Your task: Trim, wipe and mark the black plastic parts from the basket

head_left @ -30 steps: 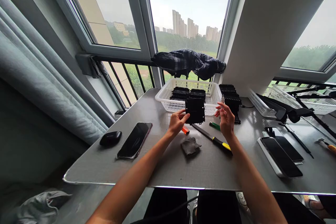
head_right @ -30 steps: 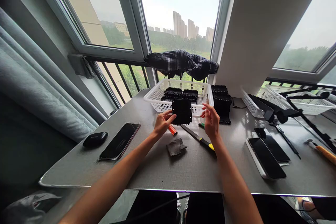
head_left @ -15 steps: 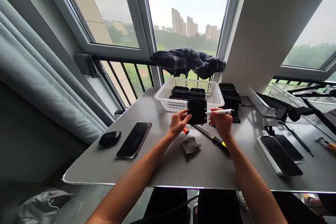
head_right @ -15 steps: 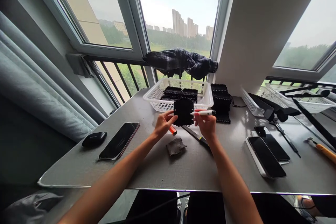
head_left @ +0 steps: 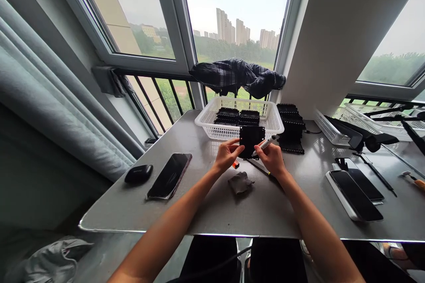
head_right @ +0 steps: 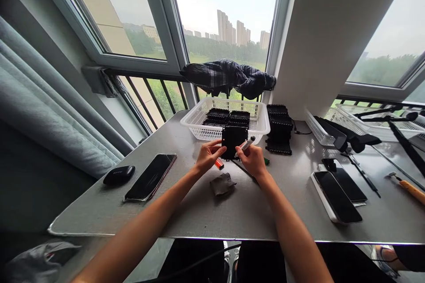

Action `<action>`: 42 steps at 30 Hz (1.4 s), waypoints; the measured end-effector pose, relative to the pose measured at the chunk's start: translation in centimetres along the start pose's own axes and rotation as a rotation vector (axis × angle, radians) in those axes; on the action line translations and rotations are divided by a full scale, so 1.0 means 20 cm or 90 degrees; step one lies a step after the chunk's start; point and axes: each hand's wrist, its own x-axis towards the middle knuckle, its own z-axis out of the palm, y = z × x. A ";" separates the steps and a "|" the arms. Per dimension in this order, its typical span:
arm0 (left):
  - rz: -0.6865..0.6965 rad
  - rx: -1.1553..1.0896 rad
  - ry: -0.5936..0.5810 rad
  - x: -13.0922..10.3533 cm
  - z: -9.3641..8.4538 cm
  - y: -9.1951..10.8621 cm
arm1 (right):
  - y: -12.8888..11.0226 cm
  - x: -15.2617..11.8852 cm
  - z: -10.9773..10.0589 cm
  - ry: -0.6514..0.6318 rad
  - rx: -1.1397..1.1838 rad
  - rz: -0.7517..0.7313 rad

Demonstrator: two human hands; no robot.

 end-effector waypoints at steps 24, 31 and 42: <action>-0.068 -0.105 -0.026 0.00 0.01 -0.01 | -0.01 0.01 -0.02 -0.021 0.093 0.029; -0.105 -0.156 -0.007 0.01 0.01 -0.04 | -0.06 0.00 -0.04 0.077 0.082 -0.033; -0.109 -0.149 -0.032 0.00 0.02 -0.02 | -0.05 -0.01 -0.03 0.054 -0.037 -0.090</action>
